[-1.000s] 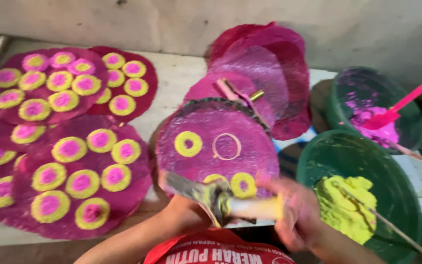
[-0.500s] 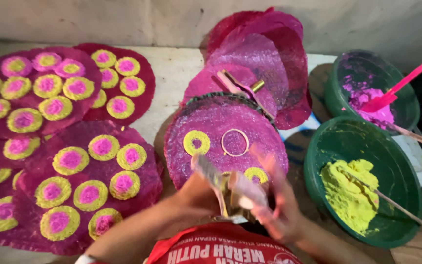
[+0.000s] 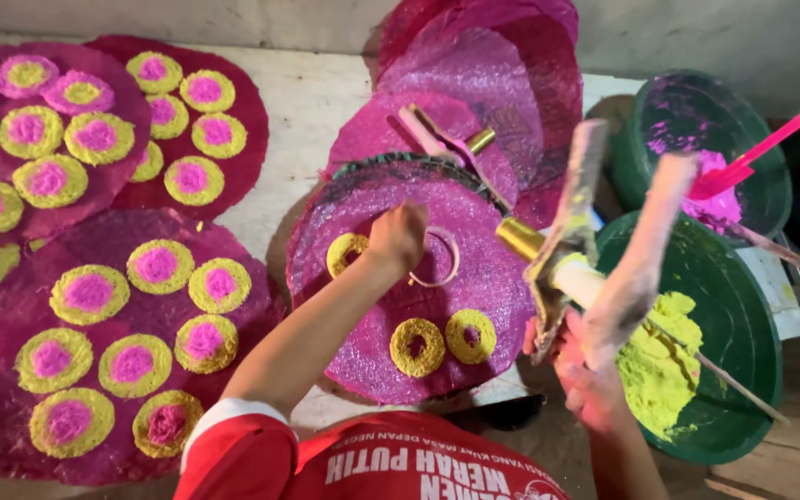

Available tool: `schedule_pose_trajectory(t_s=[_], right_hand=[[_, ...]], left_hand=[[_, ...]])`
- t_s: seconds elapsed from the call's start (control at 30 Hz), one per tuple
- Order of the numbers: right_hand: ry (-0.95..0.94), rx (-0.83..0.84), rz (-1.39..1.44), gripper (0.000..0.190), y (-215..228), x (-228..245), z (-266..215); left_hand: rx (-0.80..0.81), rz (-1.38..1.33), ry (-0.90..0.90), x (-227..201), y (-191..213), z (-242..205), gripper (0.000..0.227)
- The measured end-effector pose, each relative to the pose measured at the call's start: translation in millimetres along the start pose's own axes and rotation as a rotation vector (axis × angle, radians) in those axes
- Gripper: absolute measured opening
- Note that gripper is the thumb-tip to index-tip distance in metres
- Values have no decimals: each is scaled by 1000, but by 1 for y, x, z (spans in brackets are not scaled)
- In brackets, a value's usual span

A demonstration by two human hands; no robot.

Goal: The person shapes colored dough onto circular sheets using a variety of wooden molds and a hand-operated press. They pick up yellow and pink dough from bowls and arrange them in decorative patterns on the sheets.

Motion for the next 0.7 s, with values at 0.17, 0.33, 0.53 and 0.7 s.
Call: schedule_pose_trajectory(t_s=[0.17, 0.33, 0.53, 0.7], right_hand=[[82, 6, 141, 100, -39, 16, -3], [47, -6, 204, 105, -55, 14, 6], [51, 74, 207, 102, -69, 1, 18], [5, 153, 21, 101, -82, 11, 23]], left_hand=[[-131, -165, -212, -17, 59, -86, 25], [-85, -177, -306, -29, 83, -192, 18], [-112, 184, -390, -1, 47, -236, 38], [-213, 34, -345, -6, 56, -235, 34]])
Point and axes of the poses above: each hand's wrist, its own z-axis towards the middle knuckle, its own y-axis out of the back of the hand, x = y × z, the point moved 1 cm from there along z, towards the middle knuckle, and after that the axes turned 14 degrees about -y, right-handed, at the moved point
